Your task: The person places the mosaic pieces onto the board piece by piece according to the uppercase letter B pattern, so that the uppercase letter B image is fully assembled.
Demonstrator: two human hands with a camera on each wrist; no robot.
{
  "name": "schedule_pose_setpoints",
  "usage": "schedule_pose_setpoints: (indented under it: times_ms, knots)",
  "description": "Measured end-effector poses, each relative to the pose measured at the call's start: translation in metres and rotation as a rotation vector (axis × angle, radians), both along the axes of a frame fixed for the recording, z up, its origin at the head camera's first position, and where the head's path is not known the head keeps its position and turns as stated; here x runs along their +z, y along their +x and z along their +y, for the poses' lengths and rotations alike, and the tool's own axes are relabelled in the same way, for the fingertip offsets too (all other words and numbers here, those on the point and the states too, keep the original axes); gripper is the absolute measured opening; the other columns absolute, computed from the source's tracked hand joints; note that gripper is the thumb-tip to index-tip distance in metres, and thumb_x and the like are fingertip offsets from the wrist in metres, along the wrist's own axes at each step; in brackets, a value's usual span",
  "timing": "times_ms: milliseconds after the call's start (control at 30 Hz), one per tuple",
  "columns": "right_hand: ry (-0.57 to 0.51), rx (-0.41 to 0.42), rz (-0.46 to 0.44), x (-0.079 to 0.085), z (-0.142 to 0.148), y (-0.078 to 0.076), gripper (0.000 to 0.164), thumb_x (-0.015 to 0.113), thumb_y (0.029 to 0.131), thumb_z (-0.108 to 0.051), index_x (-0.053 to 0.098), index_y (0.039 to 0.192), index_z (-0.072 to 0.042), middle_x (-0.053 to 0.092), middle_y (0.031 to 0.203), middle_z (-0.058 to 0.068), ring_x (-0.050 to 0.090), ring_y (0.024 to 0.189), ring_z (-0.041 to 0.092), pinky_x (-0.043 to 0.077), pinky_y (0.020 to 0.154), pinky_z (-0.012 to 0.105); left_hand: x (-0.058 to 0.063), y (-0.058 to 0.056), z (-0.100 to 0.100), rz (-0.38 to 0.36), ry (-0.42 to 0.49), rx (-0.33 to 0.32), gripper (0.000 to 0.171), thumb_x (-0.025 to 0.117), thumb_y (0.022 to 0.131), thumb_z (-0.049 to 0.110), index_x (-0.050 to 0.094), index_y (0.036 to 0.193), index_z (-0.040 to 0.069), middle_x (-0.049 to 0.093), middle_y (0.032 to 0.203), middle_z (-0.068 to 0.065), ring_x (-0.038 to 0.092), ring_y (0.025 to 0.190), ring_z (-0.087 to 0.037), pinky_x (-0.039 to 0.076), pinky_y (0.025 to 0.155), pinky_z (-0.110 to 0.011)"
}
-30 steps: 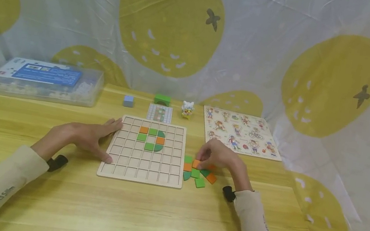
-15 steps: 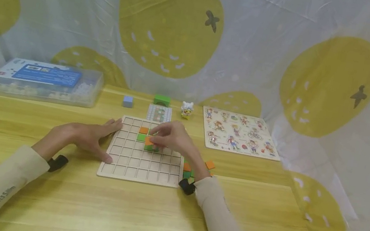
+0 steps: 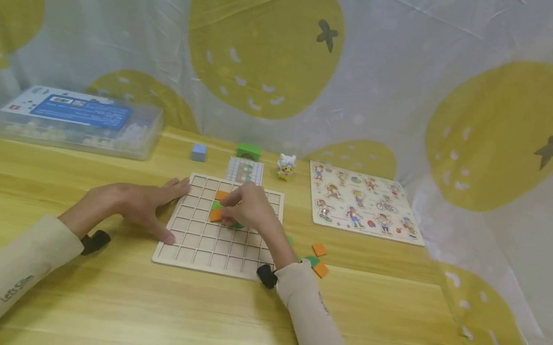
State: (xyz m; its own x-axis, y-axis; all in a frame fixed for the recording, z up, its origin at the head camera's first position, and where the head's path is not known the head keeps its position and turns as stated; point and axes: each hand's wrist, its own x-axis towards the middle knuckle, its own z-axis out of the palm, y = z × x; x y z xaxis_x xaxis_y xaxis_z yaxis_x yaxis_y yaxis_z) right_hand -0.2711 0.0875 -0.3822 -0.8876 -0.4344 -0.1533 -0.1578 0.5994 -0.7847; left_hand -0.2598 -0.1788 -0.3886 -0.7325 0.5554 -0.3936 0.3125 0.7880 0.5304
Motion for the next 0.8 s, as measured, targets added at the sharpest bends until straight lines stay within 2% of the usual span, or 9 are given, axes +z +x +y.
schedule_pose_setpoints:
  times_ms: [167,400,567,800]
  knots:
    - [0.005,0.011,0.049,0.002,0.007,0.000,0.014,0.077,0.100,-0.005,0.083,0.109,0.004,0.082,0.091,0.012,0.080,0.077,0.023,0.065,0.073,0.035,0.003,0.001,0.000,0.002,0.000,-0.004,0.131,0.089,0.089,0.049,0.001,0.171,-0.003,-0.012,0.179,-0.022,-0.009,0.165,-0.043,0.010,0.130,-0.064]
    - [-0.053,0.029,0.012,-0.002,0.013,-0.002,0.015,0.074,0.102,-0.003,0.082,0.112,0.005,0.082,0.092,0.013,0.080,0.080,0.024,0.065,0.075,0.035,0.004,0.001,0.001,0.003,0.000,-0.005,0.132,0.090,0.088,0.048,0.002,0.171,-0.004,-0.011,0.179,-0.023,-0.009,0.165,-0.044,0.010,0.130,-0.064]
    - [-0.047,0.052,0.029,-0.002,0.014,-0.002,0.015,0.073,0.102,-0.002,0.082,0.112,0.005,0.082,0.093,0.014,0.080,0.081,0.025,0.065,0.074,0.035,0.002,0.001,0.001,0.004,-0.003,-0.006,0.131,0.089,0.088,0.048,0.002,0.171,-0.003,-0.011,0.179,-0.023,-0.009,0.165,-0.043,0.010,0.130,-0.064]
    - [-0.041,0.143,0.018,0.000,0.018,0.000,0.015,0.072,0.103,0.000,0.081,0.113,0.005,0.082,0.091,0.014,0.079,0.080,0.025,0.065,0.078,0.035,0.001,0.000,0.000,0.002,-0.004,-0.001,0.132,0.089,0.088,0.050,0.002,0.171,-0.003,-0.011,0.179,-0.023,-0.009,0.165,-0.043,0.009,0.131,-0.063]
